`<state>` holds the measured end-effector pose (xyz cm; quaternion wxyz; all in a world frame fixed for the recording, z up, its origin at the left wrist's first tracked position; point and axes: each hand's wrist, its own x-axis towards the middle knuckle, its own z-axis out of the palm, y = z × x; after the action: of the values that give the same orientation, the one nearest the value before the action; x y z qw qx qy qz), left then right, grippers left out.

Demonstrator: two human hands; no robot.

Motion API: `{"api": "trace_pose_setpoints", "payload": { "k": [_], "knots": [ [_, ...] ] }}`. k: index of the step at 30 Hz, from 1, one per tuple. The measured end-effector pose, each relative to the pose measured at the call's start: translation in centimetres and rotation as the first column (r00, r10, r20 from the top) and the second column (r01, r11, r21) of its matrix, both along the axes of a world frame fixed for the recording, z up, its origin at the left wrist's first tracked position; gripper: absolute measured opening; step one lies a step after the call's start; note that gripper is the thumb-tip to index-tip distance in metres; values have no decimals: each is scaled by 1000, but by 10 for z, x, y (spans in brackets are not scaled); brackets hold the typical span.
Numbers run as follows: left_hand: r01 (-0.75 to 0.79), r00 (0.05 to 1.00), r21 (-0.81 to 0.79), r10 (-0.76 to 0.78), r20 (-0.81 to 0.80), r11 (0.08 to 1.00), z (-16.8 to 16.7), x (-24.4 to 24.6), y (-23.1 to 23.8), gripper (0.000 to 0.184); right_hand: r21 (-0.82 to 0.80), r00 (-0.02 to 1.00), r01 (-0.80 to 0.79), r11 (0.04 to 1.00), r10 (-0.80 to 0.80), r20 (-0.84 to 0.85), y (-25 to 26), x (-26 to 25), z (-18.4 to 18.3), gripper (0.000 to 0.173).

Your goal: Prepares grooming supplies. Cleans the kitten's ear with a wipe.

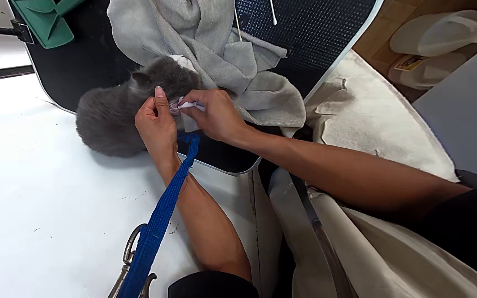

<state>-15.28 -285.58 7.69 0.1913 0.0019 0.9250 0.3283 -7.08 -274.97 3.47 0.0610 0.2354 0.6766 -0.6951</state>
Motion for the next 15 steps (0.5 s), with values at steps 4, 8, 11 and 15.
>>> {"api": "trace_pose_setpoints", "payload": {
  "k": [4, 8, 11, 15],
  "knots": [
    [56, 998, -44, -56, 0, 997, 12, 11, 1, 46, -646, 921, 319, 693, -67, 383, 5, -9, 4, 9],
    [111, 993, -44, -113, -31, 993, 4, 4, -1, 41, -787, 844, 499, 363, 5, 537, 18, -15, 10, 12],
    [152, 986, -20, -153, -61, 988, 2, 1, -4, 40, -807, 834, 508, 300, 62, 548, 23, -16, 11, 12],
    [138, 990, 46, -137, -26, 989, 7, 8, -6, 42, -850, 852, 465, 246, 134, 505, 27, -11, 2, 13]
  ]
}}
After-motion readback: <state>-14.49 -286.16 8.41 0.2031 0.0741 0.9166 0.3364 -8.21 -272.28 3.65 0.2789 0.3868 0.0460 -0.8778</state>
